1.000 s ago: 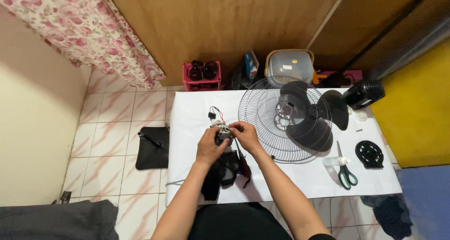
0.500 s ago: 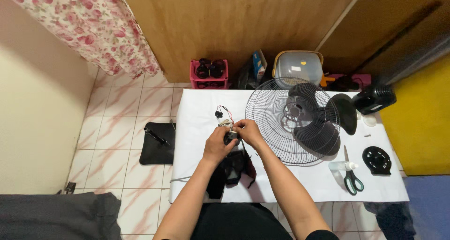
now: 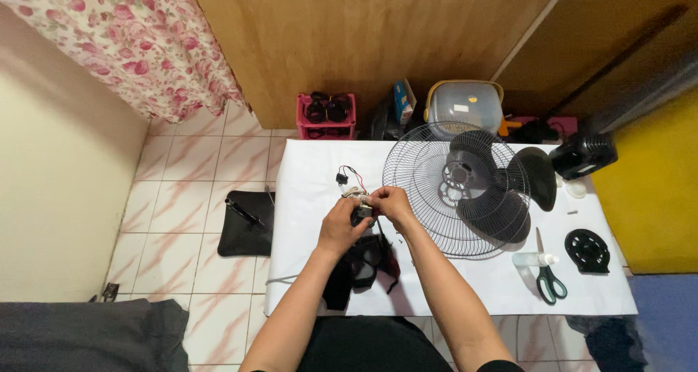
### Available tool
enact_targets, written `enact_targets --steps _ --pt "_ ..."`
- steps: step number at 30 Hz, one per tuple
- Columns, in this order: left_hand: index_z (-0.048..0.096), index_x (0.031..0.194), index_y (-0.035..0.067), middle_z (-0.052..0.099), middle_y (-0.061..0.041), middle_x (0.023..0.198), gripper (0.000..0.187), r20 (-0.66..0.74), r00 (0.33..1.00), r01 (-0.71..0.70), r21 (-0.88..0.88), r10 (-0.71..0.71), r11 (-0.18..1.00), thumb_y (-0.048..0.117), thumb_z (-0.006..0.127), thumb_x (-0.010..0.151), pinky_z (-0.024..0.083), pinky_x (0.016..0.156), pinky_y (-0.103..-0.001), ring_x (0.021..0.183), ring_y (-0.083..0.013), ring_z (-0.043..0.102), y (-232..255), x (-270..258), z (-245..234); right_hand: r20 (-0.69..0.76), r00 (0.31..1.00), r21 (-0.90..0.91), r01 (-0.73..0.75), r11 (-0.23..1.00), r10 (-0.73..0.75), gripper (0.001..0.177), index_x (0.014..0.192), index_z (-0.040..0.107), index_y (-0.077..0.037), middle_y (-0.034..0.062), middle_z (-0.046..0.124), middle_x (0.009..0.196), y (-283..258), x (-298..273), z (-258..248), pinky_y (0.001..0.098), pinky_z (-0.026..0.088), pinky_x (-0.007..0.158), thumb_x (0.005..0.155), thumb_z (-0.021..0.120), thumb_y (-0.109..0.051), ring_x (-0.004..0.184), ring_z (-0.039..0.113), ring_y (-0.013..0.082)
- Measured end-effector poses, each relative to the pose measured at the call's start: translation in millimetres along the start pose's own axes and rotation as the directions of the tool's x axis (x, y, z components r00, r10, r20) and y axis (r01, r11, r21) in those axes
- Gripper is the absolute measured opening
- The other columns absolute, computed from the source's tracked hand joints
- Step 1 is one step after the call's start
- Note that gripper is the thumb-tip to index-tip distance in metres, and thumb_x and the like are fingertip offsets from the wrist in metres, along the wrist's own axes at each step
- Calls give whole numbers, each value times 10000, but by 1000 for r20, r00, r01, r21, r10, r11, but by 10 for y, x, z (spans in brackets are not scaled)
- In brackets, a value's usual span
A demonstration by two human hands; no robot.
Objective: The person works on a disassembled fan motor assembly on a table, using a screwdriver to tighten screws and adjusting wires. The fan cage and blades remain detached on the table throughout the clip.
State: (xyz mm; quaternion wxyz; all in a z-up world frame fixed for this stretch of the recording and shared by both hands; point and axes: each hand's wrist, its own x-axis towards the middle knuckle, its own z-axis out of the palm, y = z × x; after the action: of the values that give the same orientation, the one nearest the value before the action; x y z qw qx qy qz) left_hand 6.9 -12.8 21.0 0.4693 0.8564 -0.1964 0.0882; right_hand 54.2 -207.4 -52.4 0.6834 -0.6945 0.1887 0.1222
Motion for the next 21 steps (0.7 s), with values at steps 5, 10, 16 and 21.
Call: enact_targets --steps 5,10,16,21 --pt "630 1113 56 682 -122 1074 466 -16 1000 -11 7 11 1000 218 872 749 583 801 -413 968 -336 693 -14 9 12 -73 997 82 -27 996 33 119 879 697 20 81 688 772 82 -86 -179 297 572 578 858 776 -66 637 649 150" --pt "633 1106 60 688 -124 1074 457 -19 1000 -16 12 16 1000 225 873 754 580 827 -415 986 -340 691 -22 13 15 -129 991 -117 7 993 -22 148 916 717 32 63 689 769 285 -246 -300 298 563 565 890 743 -111 636 635 136" --pt "634 1115 46 687 -141 1079 441 16 1000 -17 -26 18 1000 205 861 772 565 851 -426 1013 -356 677 -19 11 -5 -123 984 -172 103 980 -125 181 1036 753 -31 39 697 811 261 -407 -243 290 557 573 899 730 -146 693 647 127" --pt "631 1136 42 684 -150 1098 406 11 998 -67 -29 68 997 167 834 808 559 887 -423 1035 -370 667 -58 -9 0 -20 881 -418 423 804 -473 181 1063 786 -84 52 720 948 -48 -353 -81 296 557 727 901 749 -155 830 687 141"
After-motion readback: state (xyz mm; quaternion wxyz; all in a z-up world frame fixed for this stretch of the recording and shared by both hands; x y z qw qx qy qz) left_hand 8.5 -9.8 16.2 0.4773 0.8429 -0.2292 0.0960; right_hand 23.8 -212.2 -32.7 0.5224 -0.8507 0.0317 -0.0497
